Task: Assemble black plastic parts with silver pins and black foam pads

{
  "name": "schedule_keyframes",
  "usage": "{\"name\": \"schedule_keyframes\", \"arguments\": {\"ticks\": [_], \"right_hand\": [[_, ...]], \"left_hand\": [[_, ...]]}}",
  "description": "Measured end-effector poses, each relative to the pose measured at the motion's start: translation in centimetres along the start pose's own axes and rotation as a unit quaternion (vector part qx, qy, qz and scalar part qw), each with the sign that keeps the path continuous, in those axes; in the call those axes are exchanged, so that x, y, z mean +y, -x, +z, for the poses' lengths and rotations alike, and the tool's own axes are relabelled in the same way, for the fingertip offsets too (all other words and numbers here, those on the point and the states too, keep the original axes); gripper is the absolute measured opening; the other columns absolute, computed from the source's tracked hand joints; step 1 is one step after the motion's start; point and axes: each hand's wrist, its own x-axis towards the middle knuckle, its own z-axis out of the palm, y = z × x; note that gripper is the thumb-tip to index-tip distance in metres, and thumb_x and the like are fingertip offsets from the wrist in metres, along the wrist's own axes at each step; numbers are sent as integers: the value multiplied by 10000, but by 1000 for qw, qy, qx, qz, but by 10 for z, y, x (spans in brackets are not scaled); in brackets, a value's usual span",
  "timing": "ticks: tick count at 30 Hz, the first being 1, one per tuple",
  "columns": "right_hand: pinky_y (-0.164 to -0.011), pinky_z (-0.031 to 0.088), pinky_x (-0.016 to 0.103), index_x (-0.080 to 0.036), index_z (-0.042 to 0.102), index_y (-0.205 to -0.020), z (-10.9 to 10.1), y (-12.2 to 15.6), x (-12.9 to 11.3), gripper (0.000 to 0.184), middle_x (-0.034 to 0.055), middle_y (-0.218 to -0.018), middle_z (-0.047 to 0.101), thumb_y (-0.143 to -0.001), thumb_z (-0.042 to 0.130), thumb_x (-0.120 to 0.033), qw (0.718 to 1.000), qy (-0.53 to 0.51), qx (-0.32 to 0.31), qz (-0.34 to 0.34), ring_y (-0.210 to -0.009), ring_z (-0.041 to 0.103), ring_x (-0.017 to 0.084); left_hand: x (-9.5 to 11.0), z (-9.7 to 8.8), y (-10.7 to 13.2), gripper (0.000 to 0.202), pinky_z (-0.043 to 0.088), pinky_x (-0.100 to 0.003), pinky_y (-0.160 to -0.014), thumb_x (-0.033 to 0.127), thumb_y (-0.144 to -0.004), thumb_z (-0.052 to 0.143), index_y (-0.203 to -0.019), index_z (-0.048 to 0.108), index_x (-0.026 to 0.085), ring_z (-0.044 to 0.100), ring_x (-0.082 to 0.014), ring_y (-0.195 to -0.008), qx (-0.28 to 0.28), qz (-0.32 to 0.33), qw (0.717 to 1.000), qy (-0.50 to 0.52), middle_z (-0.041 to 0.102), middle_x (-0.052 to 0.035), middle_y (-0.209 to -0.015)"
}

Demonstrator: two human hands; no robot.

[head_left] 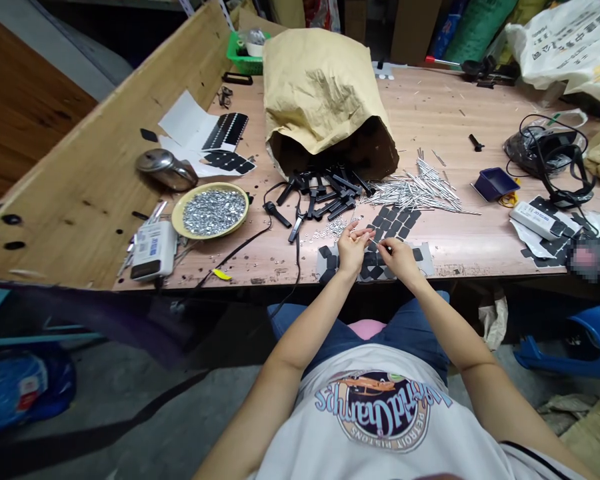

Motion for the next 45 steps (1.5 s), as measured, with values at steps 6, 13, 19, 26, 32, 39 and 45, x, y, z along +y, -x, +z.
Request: {"name": "schedule_keyframes", "arguments": {"ticks": [6, 13, 19, 26, 32, 39, 45], "right_hand": [[-681, 453, 291, -208, 641, -755, 2, 2, 3, 154, 56, -809, 692, -827, 522, -274, 1000, -22, 15, -11, -747, 627, 193], [-619, 459, 270, -202, 629, -772, 2, 6, 8, 311, 47, -759, 657, -858, 471, -456, 987, -156, 36, -34, -683, 604, 160], [-566, 448, 259, -208, 635, -752, -5, 11, 6, 373, 37, -709, 636, -830, 495, -544, 983, -178, 31, -31, -639, 590, 148], [-462, 420, 243, -196, 615, -753, -14, 16, 2, 394, 9, -665, 617, -796, 528, -577, 972, -232, -23, 6, -438, 508, 93], [-479, 416, 238, -194, 612, -722, -24, 18, -3, 390, 14, -658, 608, -787, 545, -572, 976, -214, -42, -26, -473, 519, 96], [-391, 371, 209, -177, 592, -719, -30, 23, -6, 441, -45, -505, 493, -707, 600, -618, 938, -313, -136, 57, -401, 462, 76], [-347, 355, 174, -168, 566, -674, -29, 27, -9, 479, -31, -587, 561, -610, 684, -627, 889, -408, -171, 121, -411, 481, 53]], "left_hand": [[-4, -3, 2, 551, 503, -342, -892, 221, -672, 760, -1158, 503, 188, 696, -164, -840, -19, 76, 997, 5, 682, -25, -827], [4, -8, 1, 442, 528, -301, -753, 323, -580, 812, -955, 657, 148, 675, -143, -717, -76, 42, 996, -28, 694, -26, -770], [8, -12, 5, 321, 499, -266, -672, 471, -689, 693, -726, 728, 154, 626, -127, -650, -148, 103, 975, -129, 696, -38, -668], [20, -21, 4, 276, 497, -269, -691, 451, -742, 665, -756, 732, 184, 637, -143, -735, -223, 200, 936, -187, 709, -52, -761], [37, -29, 1, 225, 497, -294, -724, 391, -800, 624, -794, 738, 197, 634, -154, -757, -311, 241, 882, -260, 717, -65, -781], [49, -34, 3, 248, 489, -282, -710, 396, -822, 596, -867, 734, 195, 627, -151, -763, -387, 248, 839, -290, 708, -68, -802], [53, -33, 5, 258, 492, -291, -688, 437, -804, 605, -800, 733, 212, 618, -157, -715, -398, 244, 838, -284, 694, -61, -731]]}}
